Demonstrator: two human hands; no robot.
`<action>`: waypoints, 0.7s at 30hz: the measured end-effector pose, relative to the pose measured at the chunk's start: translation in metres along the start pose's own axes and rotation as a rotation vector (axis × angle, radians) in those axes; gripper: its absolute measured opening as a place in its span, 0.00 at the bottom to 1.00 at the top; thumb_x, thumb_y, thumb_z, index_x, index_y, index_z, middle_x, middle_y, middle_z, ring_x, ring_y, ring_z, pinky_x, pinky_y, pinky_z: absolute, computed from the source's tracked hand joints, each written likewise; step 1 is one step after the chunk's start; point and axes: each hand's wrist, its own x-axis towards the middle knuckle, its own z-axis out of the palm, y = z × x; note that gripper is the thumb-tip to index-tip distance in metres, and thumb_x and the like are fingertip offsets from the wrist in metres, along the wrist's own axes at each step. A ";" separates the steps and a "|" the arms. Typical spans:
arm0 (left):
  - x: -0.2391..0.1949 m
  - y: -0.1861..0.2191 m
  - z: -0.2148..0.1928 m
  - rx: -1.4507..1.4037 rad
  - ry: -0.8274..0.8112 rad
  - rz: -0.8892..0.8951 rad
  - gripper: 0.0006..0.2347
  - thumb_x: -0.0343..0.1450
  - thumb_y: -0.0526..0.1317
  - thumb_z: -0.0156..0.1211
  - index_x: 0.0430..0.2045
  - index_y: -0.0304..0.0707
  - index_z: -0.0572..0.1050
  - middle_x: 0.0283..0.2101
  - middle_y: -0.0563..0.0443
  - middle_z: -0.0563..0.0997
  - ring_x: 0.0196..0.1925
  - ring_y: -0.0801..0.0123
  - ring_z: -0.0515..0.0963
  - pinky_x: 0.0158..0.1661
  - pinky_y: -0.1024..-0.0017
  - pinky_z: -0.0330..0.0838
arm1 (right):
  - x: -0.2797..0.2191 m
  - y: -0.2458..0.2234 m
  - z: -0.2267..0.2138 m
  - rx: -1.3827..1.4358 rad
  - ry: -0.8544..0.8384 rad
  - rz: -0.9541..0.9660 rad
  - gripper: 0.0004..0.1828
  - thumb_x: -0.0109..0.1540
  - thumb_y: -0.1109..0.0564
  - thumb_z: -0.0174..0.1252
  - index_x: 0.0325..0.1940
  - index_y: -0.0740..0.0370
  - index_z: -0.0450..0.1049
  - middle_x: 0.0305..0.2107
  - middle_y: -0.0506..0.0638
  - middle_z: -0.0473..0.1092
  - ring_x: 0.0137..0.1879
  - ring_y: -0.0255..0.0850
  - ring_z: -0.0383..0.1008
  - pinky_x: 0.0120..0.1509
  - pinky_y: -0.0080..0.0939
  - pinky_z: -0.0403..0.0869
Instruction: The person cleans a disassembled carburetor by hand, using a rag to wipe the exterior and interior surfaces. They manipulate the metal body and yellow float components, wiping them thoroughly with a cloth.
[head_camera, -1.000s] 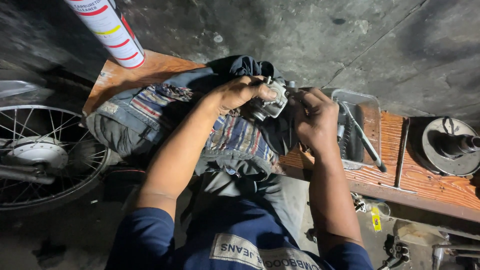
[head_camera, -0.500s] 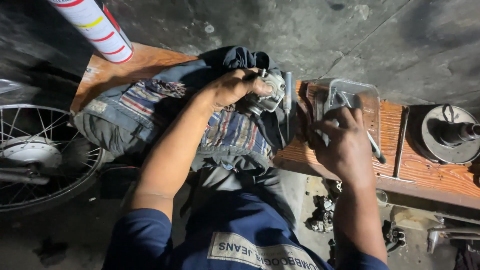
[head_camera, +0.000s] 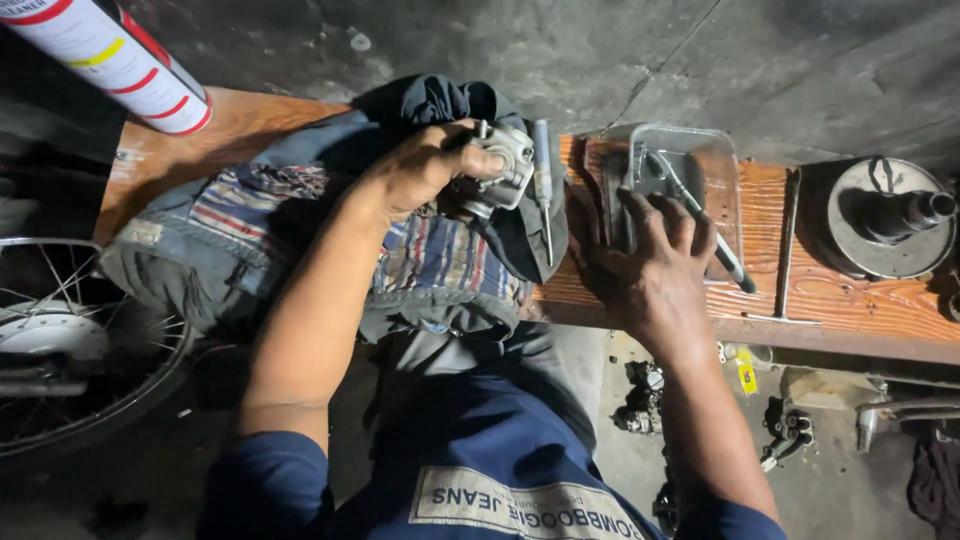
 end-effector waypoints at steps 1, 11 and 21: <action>0.002 -0.001 0.001 0.002 0.002 0.003 0.24 0.61 0.52 0.71 0.47 0.40 0.76 0.33 0.48 0.79 0.35 0.67 0.82 0.32 0.65 0.84 | 0.000 0.000 -0.001 0.000 0.003 -0.002 0.09 0.59 0.41 0.67 0.40 0.39 0.84 0.65 0.58 0.66 0.70 0.65 0.60 0.69 0.70 0.54; -0.006 0.012 0.026 -0.092 0.077 -0.059 0.27 0.61 0.56 0.70 0.50 0.41 0.74 0.35 0.45 0.79 0.36 0.63 0.82 0.33 0.56 0.87 | -0.017 0.032 0.043 -0.048 -0.178 0.054 0.08 0.56 0.41 0.65 0.37 0.37 0.83 0.68 0.49 0.63 0.74 0.60 0.53 0.71 0.75 0.47; -0.040 0.032 0.041 -0.371 0.176 -0.067 0.28 0.61 0.54 0.70 0.51 0.39 0.73 0.43 0.42 0.78 0.44 0.55 0.83 0.45 0.44 0.84 | 0.006 -0.006 -0.008 -0.021 -0.097 -0.069 0.12 0.56 0.40 0.68 0.41 0.41 0.81 0.61 0.50 0.65 0.70 0.60 0.57 0.69 0.74 0.51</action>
